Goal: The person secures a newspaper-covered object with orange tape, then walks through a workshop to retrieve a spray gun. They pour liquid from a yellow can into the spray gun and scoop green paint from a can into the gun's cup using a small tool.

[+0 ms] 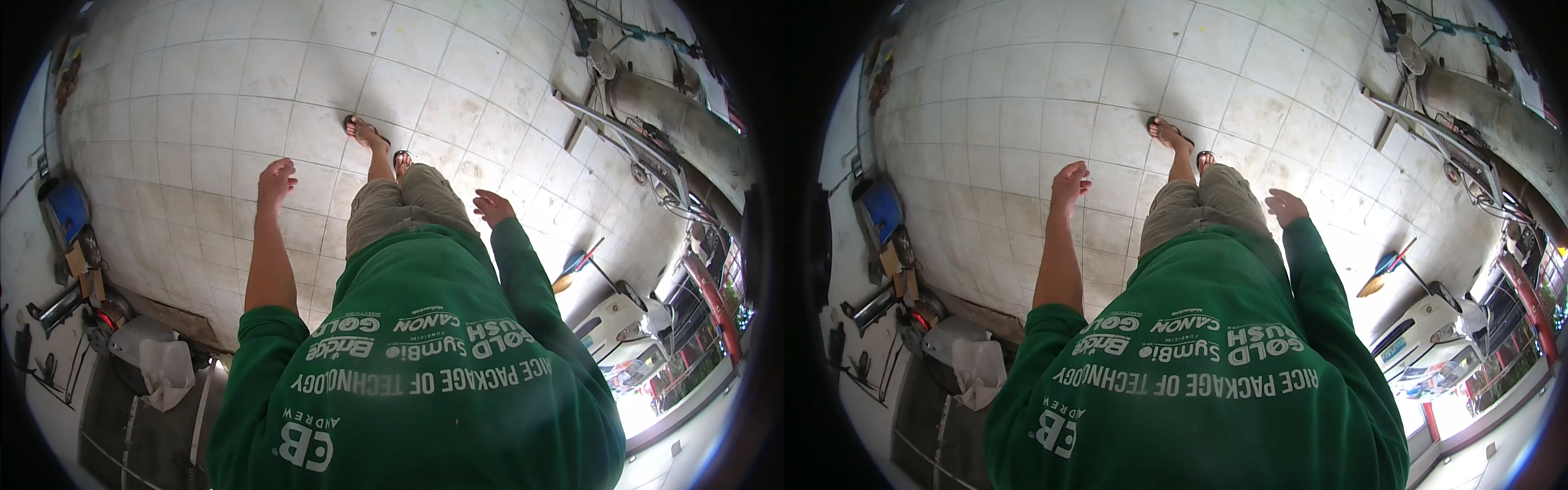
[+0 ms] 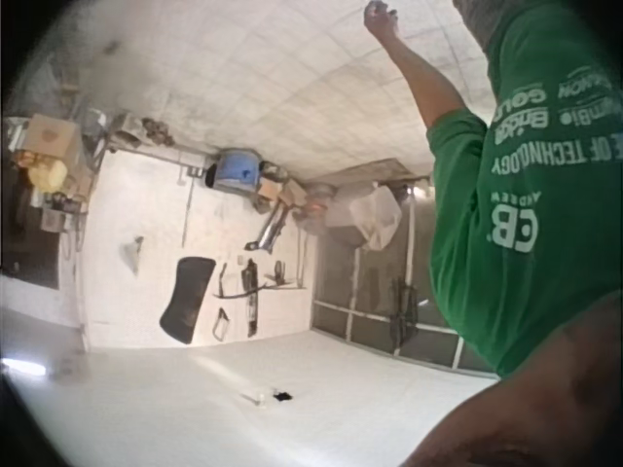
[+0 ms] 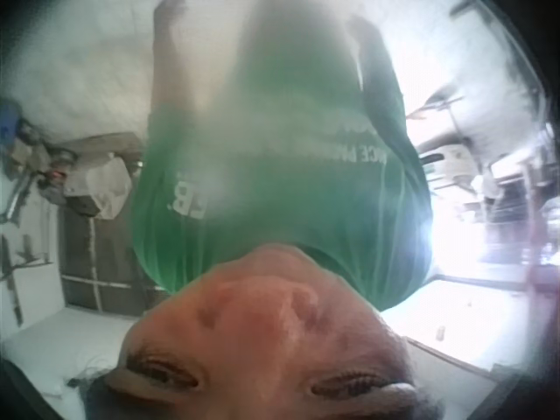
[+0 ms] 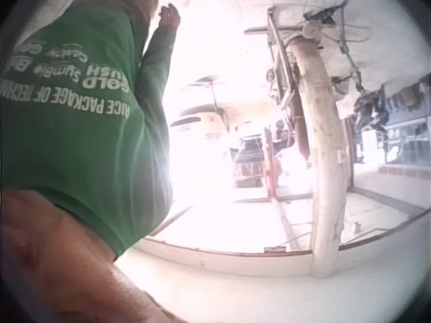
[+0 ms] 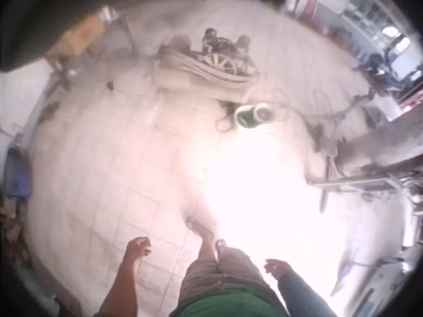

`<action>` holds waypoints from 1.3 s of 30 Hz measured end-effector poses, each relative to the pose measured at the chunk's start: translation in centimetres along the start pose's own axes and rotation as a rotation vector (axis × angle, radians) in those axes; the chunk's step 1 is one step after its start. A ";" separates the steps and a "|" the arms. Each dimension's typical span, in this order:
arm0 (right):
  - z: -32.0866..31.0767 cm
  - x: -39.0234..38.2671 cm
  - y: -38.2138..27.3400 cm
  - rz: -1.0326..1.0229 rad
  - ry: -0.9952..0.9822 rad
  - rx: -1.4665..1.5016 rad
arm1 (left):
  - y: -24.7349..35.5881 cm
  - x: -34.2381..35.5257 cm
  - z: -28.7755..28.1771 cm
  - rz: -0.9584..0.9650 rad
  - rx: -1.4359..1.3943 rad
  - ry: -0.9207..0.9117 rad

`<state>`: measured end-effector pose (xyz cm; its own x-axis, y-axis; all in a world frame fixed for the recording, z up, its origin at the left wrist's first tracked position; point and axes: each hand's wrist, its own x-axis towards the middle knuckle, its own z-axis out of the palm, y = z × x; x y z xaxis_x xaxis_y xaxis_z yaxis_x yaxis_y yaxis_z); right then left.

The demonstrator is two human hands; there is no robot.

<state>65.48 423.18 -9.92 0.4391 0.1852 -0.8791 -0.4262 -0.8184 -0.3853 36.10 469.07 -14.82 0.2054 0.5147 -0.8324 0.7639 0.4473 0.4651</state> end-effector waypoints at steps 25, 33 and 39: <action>0.3 8.8 -0.8 0.130 0.000 -0.009 | -6.6 -7.4 -0.7 -0.233 -0.037 0.003; 6.6 9.7 -4.9 0.276 -0.038 0.026 | -7.3 1.7 -10.9 -0.213 -0.097 -0.138; 19.4 9.2 -18.5 0.134 -0.077 0.013 | 1.2 10.3 -24.2 -0.214 0.094 -0.117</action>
<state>62.09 450.53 -16.33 0.3156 0.1167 -0.9417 -0.4877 -0.8314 -0.2664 24.37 492.63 -15.57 0.0979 0.3254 -0.9405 0.8502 0.4639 0.2489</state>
